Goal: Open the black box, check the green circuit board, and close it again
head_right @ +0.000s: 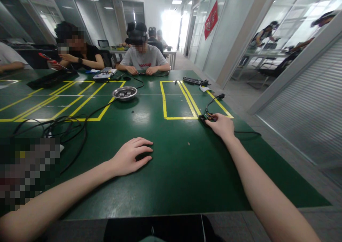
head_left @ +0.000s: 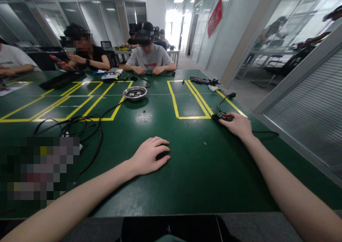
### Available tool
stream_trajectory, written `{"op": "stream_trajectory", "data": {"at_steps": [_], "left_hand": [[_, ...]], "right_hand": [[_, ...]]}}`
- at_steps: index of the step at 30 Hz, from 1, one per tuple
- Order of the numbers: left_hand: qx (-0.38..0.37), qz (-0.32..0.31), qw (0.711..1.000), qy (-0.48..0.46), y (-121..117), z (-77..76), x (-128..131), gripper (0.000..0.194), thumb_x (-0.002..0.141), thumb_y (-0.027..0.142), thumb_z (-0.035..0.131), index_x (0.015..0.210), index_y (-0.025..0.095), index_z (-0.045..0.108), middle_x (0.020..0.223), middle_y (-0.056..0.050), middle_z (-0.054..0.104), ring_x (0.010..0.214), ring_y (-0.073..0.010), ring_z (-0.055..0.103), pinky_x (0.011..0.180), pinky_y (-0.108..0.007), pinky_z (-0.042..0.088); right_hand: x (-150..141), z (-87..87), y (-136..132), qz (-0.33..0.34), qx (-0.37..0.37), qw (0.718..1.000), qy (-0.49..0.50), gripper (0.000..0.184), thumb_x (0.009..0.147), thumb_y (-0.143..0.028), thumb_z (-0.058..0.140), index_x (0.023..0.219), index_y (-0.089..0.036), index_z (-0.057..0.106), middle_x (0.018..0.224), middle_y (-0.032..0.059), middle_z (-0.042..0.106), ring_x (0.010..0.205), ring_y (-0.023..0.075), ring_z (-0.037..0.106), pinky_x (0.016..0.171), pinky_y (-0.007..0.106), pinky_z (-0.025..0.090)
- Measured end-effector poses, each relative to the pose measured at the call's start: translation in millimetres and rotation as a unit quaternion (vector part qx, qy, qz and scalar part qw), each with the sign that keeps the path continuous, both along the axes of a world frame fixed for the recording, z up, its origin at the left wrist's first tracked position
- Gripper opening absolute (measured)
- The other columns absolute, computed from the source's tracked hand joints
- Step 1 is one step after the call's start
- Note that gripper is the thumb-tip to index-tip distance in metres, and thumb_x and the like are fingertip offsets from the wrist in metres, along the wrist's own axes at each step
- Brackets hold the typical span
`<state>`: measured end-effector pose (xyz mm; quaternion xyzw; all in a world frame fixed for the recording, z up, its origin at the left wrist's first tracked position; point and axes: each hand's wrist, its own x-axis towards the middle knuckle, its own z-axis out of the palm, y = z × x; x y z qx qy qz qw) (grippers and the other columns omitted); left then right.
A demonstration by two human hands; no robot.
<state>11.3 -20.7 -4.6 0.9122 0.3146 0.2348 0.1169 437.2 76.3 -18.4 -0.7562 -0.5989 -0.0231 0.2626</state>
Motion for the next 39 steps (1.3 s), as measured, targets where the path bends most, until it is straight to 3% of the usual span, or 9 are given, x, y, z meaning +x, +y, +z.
{"op": "stream_trajectory", "data": {"at_steps": [2, 5, 9, 12, 16, 23, 31, 35, 39], "left_hand": [[0.001, 0.001, 1.0, -0.001, 0, 0.2, 0, 0.017, 0.097, 0.033, 0.064, 0.106, 0.023, 0.074, 0.123, -0.009, 0.074, 0.113, -0.0263, 0.069, 0.097, -0.044, 0.056], [0.002, -0.002, 1.0, -0.012, 0, 2.2, 1, 0.021, 0.097, 0.032, 0.063, 0.115, 0.024, 0.072, 0.124, -0.009, 0.073, 0.115, -0.0262, 0.068, 0.097, -0.044, 0.056], [0.035, -0.004, 0.998, -0.061, -2, 6.6, 1, 0.037, 0.095, 0.037, 0.066, 0.128, 0.021, 0.065, 0.129, -0.013, 0.069, 0.117, -0.0278, 0.065, 0.099, -0.044, 0.055], [0.034, -0.028, 0.998, -0.053, -4, 8.1, 1, 0.034, 0.091, 0.046, 0.069, 0.112, 0.02, 0.068, 0.107, -0.011, 0.072, 0.1, -0.0256, 0.067, 0.089, -0.041, 0.055], [0.004, -0.045, 0.999, -0.013, -4, 7.3, 1, 0.041, 0.088, 0.056, 0.071, 0.105, 0.019, 0.066, 0.089, -0.006, 0.07, 0.084, -0.0224, 0.066, 0.078, -0.036, 0.053], [0.005, -0.008, 1.0, 0.001, -5, 6.4, 1, 0.058, 0.085, 0.05, 0.076, 0.133, 0.021, 0.061, 0.123, -0.012, 0.072, 0.115, -0.0315, 0.064, 0.099, -0.047, 0.052], [-0.004, 0.031, 0.999, 0.01, -2, 1.4, 2, 0.048, 0.089, 0.038, 0.073, 0.133, 0.022, 0.064, 0.136, -0.013, 0.069, 0.131, -0.0336, 0.057, 0.109, -0.053, 0.048], [-0.004, 0.045, 0.999, 0.013, -1, 1.5, 3, 0.042, 0.091, 0.032, 0.069, 0.131, 0.021, 0.064, 0.136, -0.012, 0.069, 0.131, -0.0329, 0.057, 0.111, -0.054, 0.044], [-0.007, 0.058, 0.998, 0.013, 0, 0.9, 4, 0.043, 0.091, 0.033, 0.069, 0.132, 0.021, 0.064, 0.138, -0.012, 0.068, 0.132, -0.0333, 0.056, 0.112, -0.055, 0.043]], "right_hand": [[-31, 6.9, -8, 0.019, -0.023, 1.0, -0.004, 0.037, 0.075, -0.051, 0.073, 0.098, -0.022, 0.077, 0.093, 0.011, 0.079, 0.09, 0.0342, 0.074, 0.07, 0.039, 0.057], [-86, 15.9, -28, 0.177, -0.034, 0.983, 0.022, 0.032, 0.077, -0.043, 0.075, 0.101, -0.022, 0.076, 0.097, 0.0083, 0.079, 0.091, 0.0298, 0.075, 0.076, 0.038, 0.058], [-153, 20.8, -69, 0.493, -0.061, 0.867, 0.045, 0.033, 0.08, -0.032, 0.078, 0.111, -0.021, 0.074, 0.104, 0.0064, 0.077, 0.091, 0.0228, 0.074, 0.08, 0.032, 0.057], [-178, 20.2, -92, 0.596, -0.074, 0.799, 0.033, 0.032, 0.084, -0.029, 0.076, 0.115, -0.02, 0.073, 0.106, 0.0063, 0.075, 0.089, 0.0202, 0.074, 0.076, 0.029, 0.056], [-179, 18.6, -98, 0.604, -0.066, 0.794, 0.039, 0.029, 0.086, -0.029, 0.074, 0.115, -0.021, 0.074, 0.104, 0.0058, 0.074, 0.088, 0.0193, 0.073, 0.074, 0.028, 0.056], [-167, 20.8, -88, 0.577, 0.002, 0.812, 0.092, 0.032, 0.084, -0.029, 0.077, 0.115, -0.023, 0.072, 0.11, 0.008, 0.071, 0.093, 0.0203, 0.071, 0.076, 0.03, 0.058], [-150, 25.6, -74, 0.547, -0.037, 0.829, 0.109, 0.027, 0.087, -0.025, 0.068, 0.113, -0.02, 0.068, 0.106, 0.0077, 0.069, 0.083, 0.0188, 0.066, 0.073, 0.032, 0.057], [-130, 30.6, -63, 0.549, -0.051, 0.833, 0.053, 0.009, 0.09, -0.028, 0.067, 0.087, -0.021, 0.07, 0.09, 0.0056, 0.07, 0.084, 0.0204, 0.066, 0.077, 0.034, 0.053], [-126, 26.6, -57, 0.554, -0.082, 0.826, 0.059, 0.026, 0.098, -0.034, 0.062, 0.079, -0.019, 0.07, 0.082, 0.0041, 0.068, 0.072, 0.0168, 0.063, 0.069, 0.03, 0.049]]}}
